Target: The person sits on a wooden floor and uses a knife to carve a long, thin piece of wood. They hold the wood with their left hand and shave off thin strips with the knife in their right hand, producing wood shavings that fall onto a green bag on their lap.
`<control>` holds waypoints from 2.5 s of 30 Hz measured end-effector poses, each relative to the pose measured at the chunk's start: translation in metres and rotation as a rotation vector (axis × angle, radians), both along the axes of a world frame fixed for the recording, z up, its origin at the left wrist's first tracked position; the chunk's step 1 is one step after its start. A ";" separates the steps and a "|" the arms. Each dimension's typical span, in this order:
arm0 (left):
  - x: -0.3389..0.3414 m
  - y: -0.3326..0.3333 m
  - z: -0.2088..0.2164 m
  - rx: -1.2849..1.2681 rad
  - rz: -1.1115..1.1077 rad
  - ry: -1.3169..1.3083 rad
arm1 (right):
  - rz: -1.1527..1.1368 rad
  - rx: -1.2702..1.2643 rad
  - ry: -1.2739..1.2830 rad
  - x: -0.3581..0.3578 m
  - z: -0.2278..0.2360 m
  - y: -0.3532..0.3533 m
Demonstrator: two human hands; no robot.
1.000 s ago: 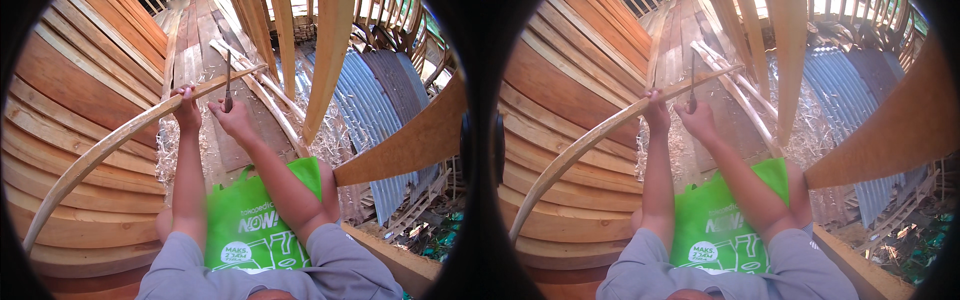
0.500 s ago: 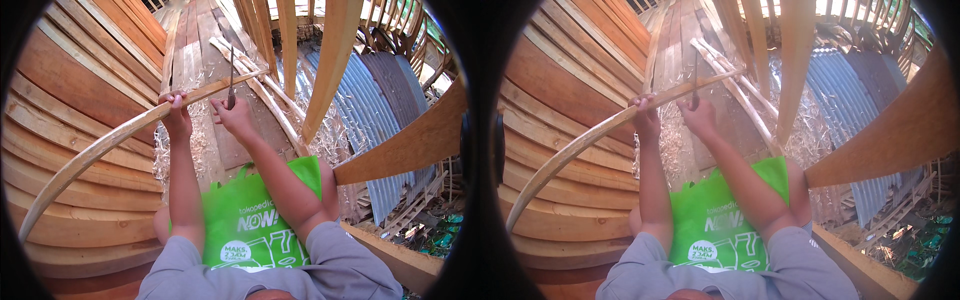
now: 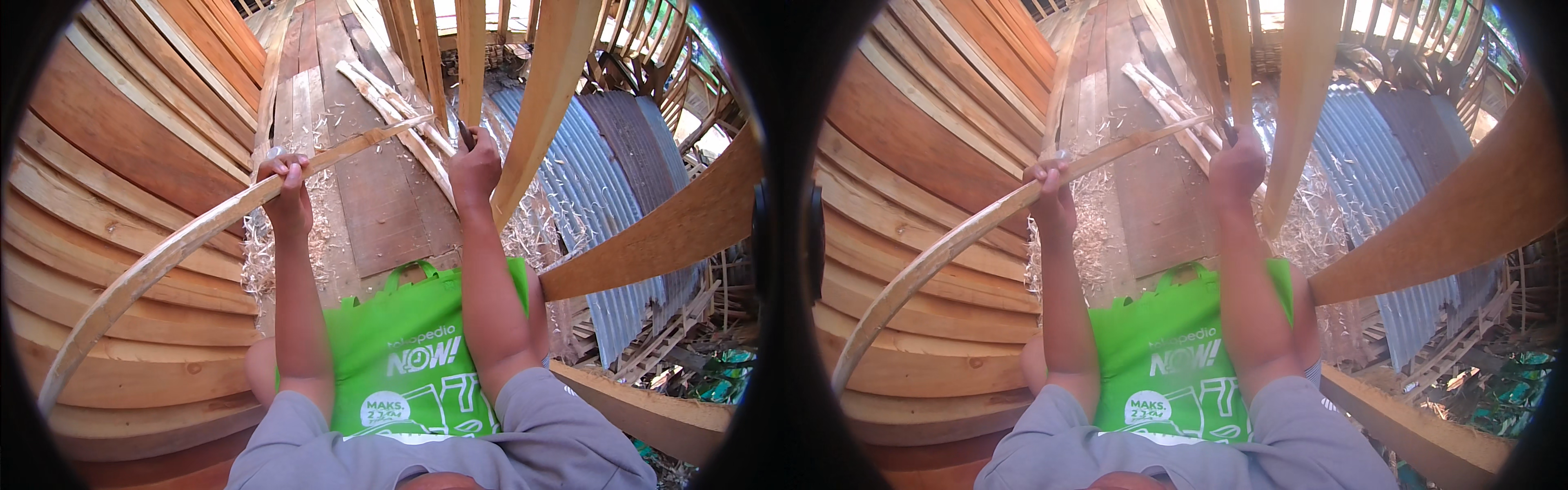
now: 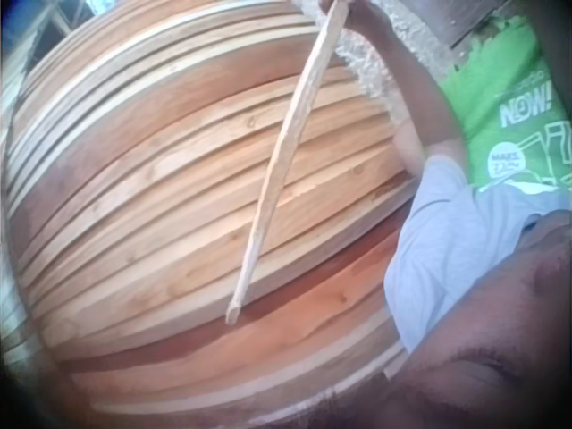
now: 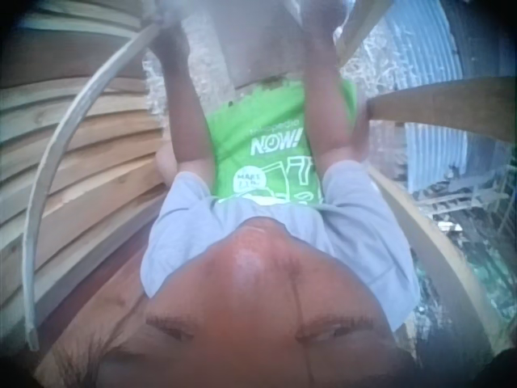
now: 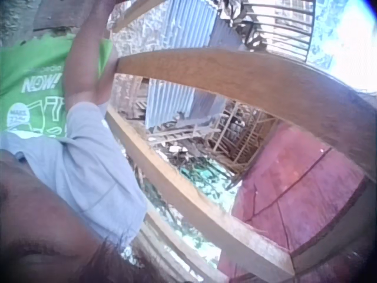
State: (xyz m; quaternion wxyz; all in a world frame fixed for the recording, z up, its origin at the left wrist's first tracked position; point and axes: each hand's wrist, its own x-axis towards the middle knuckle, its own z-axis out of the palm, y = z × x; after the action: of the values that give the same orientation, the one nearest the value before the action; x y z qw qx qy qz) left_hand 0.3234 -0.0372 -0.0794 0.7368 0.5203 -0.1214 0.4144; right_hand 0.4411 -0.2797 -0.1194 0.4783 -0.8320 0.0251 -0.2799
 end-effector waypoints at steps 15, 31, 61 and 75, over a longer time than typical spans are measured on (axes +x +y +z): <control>-0.007 -0.005 -0.001 0.046 -0.029 -0.006 | -0.169 0.149 -0.113 0.019 -0.048 0.025; -0.004 -0.004 -0.007 0.130 -0.013 0.059 | -0.188 0.596 0.286 0.015 -0.061 0.043; -0.016 -0.039 -0.001 0.344 -0.066 0.385 | 0.965 1.432 0.584 -0.038 0.001 0.097; -0.013 -0.101 -0.055 -0.285 0.384 0.202 | 0.805 1.435 0.735 -0.043 -0.023 0.107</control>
State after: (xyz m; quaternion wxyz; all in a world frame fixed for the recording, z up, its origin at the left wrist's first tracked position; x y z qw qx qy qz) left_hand 0.3108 -0.1381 -0.1342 0.7189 0.4636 0.1134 0.5055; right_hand 0.3982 -0.1727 -0.1426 0.9062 -0.3164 0.0521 0.2755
